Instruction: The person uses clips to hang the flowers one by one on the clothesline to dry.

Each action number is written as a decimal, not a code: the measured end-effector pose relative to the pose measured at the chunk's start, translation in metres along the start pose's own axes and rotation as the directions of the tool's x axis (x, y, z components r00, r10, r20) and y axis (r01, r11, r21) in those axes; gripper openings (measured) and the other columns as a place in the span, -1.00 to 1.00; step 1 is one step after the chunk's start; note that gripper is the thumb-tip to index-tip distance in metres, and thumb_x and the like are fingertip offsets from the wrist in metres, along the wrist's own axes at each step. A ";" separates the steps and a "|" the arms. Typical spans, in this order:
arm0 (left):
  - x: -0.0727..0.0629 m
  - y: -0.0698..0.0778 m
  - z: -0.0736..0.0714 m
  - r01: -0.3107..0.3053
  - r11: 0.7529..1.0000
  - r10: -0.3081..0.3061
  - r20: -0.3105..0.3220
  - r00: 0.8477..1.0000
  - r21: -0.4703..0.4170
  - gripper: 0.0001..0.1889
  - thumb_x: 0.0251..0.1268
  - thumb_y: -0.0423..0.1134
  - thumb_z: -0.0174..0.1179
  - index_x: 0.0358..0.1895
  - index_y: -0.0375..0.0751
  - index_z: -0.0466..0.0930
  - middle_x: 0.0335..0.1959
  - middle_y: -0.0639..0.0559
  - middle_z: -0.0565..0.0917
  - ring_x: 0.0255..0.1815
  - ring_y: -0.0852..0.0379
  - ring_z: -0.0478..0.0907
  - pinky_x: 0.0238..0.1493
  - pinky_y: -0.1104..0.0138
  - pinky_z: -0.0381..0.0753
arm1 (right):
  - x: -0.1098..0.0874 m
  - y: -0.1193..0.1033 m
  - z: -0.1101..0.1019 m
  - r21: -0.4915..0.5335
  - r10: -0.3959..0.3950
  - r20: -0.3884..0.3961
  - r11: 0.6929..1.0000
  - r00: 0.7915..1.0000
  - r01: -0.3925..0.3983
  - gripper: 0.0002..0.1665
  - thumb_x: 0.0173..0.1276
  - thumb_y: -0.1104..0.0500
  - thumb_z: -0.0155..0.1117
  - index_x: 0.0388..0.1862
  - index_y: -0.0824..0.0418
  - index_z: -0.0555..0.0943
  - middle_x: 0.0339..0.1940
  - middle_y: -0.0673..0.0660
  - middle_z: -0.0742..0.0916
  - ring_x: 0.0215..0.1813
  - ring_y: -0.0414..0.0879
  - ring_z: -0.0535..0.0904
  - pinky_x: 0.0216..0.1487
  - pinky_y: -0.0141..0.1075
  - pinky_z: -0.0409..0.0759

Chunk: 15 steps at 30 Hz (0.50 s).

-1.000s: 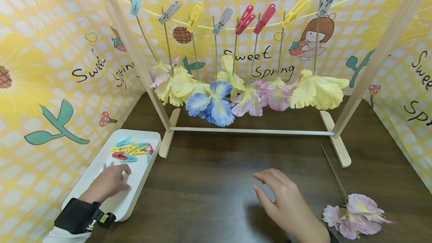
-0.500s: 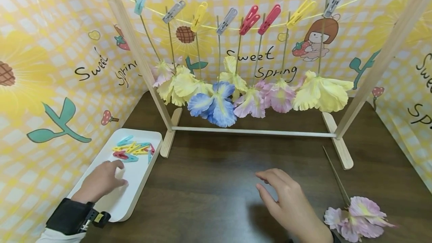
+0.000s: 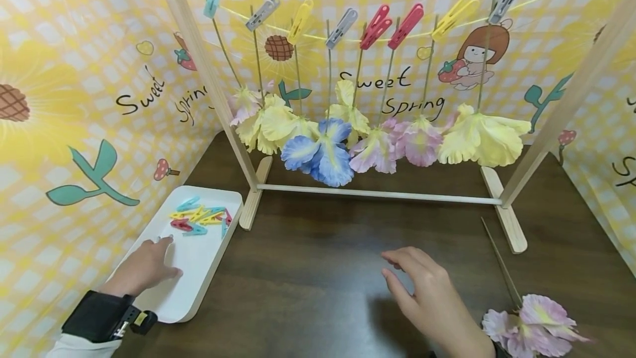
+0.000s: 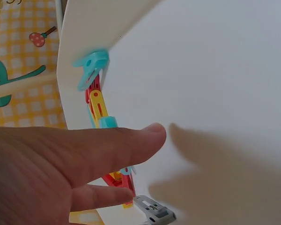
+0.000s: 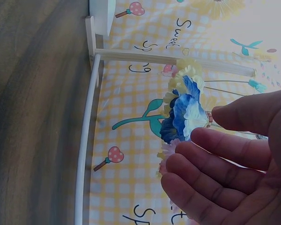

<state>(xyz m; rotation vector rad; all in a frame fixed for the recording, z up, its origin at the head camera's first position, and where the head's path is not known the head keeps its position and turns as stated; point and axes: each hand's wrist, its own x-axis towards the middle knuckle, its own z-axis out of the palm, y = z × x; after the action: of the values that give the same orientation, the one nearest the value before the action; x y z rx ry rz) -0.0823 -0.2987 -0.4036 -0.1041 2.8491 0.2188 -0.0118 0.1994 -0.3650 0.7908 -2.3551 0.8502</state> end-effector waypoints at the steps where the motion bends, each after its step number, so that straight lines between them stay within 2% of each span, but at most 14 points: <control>1: 0.001 -0.001 0.000 0.001 1.000 -0.001 0.006 1.000 0.006 -0.23 0.00 -0.17 0.50 0.13 -0.68 0.34 -0.19 -0.53 0.42 -0.23 -0.27 0.40 -0.22 -0.04 0.50 | 0.000 0.000 0.000 0.000 0.001 -0.001 1.000 1.000 -0.001 -0.67 0.13 0.37 0.38 -0.08 0.20 0.67 -0.18 -0.10 0.68 -0.18 -0.22 0.59 -0.04 -0.58 0.44; 5: 0.005 -0.002 0.001 -0.011 0.998 0.009 0.028 1.000 0.054 -0.31 0.03 -0.15 0.47 0.05 -0.68 0.43 -0.27 -0.42 0.48 -0.26 -0.20 0.37 -0.25 0.03 0.47 | 0.001 0.001 0.000 -0.003 -0.003 -0.011 1.000 1.000 0.003 -0.68 0.16 0.34 0.38 -0.08 0.18 0.67 -0.17 -0.11 0.68 -0.17 -0.23 0.59 -0.05 -0.58 0.44; 11: 0.008 -0.006 0.001 -0.003 1.000 0.003 0.003 1.000 0.031 -0.36 0.11 -0.14 0.41 0.03 -0.68 0.44 -0.27 -0.43 0.51 -0.24 -0.25 0.38 -0.21 0.00 0.45 | 0.000 0.003 -0.001 -0.006 -0.004 -0.017 1.000 1.000 0.004 -0.67 0.15 0.35 0.38 -0.08 0.18 0.67 -0.17 -0.11 0.68 -0.18 -0.22 0.60 -0.05 -0.59 0.44; 15: 0.008 -0.009 0.002 -0.019 0.999 0.019 0.012 1.000 0.027 -0.46 0.17 -0.16 0.38 -0.08 -0.67 0.48 -0.36 -0.36 0.54 -0.33 -0.17 0.40 -0.26 0.08 0.43 | 0.001 0.004 -0.001 -0.008 0.000 -0.016 1.000 1.000 -0.001 -0.65 0.10 0.39 0.39 -0.09 0.20 0.67 -0.18 -0.10 0.69 -0.19 -0.20 0.61 -0.05 -0.59 0.44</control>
<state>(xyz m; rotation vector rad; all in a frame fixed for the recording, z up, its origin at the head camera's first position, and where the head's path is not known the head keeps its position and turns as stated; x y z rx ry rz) -0.0887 -0.3074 -0.4088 -0.0699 2.8416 0.1846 -0.0151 0.2022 -0.3650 0.7772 -2.3431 0.8442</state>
